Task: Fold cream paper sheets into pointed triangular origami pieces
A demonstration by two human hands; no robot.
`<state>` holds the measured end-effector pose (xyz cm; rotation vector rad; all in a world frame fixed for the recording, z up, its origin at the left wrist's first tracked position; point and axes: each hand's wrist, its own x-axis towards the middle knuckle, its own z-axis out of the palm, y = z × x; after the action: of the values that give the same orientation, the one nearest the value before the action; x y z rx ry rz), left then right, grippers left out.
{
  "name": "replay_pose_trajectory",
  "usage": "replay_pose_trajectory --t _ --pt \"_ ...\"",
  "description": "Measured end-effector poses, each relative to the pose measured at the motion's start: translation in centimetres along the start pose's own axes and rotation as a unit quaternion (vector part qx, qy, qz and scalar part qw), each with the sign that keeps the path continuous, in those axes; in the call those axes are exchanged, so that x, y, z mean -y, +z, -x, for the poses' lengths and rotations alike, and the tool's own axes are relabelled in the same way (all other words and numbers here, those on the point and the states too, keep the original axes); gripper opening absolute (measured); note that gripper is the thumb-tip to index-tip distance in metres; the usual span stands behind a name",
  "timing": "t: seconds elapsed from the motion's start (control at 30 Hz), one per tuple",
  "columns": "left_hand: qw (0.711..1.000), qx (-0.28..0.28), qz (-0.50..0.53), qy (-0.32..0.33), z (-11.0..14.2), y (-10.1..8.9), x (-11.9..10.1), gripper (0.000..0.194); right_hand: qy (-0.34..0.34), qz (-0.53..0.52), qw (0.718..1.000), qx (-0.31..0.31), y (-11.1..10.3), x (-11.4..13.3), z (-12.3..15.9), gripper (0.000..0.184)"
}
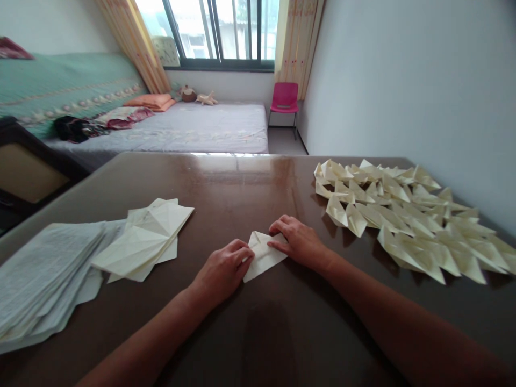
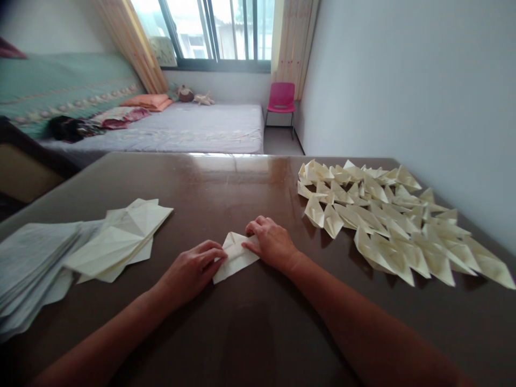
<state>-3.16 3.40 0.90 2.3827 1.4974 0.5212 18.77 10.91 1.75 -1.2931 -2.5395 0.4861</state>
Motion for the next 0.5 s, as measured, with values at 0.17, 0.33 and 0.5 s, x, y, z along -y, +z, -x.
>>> replay_pose_trajectory --t 0.17,0.33,0.5 --pt "0.998 -0.037 -0.045 0.010 -0.2 0.0 -0.5 0.034 -0.108 -0.074 0.990 0.053 0.1 0.3 -0.1 0.014" --pt "0.999 0.014 -0.031 0.009 -0.4 -0.1 -0.8 0.057 -0.157 -0.144 0.976 0.055 0.6 0.9 0.0 0.017" --pt "0.995 0.055 -0.057 -0.060 -0.2 -0.1 -2.0 0.050 -0.060 -0.158 0.985 -0.022 1.1 -0.1 -0.4 0.017"
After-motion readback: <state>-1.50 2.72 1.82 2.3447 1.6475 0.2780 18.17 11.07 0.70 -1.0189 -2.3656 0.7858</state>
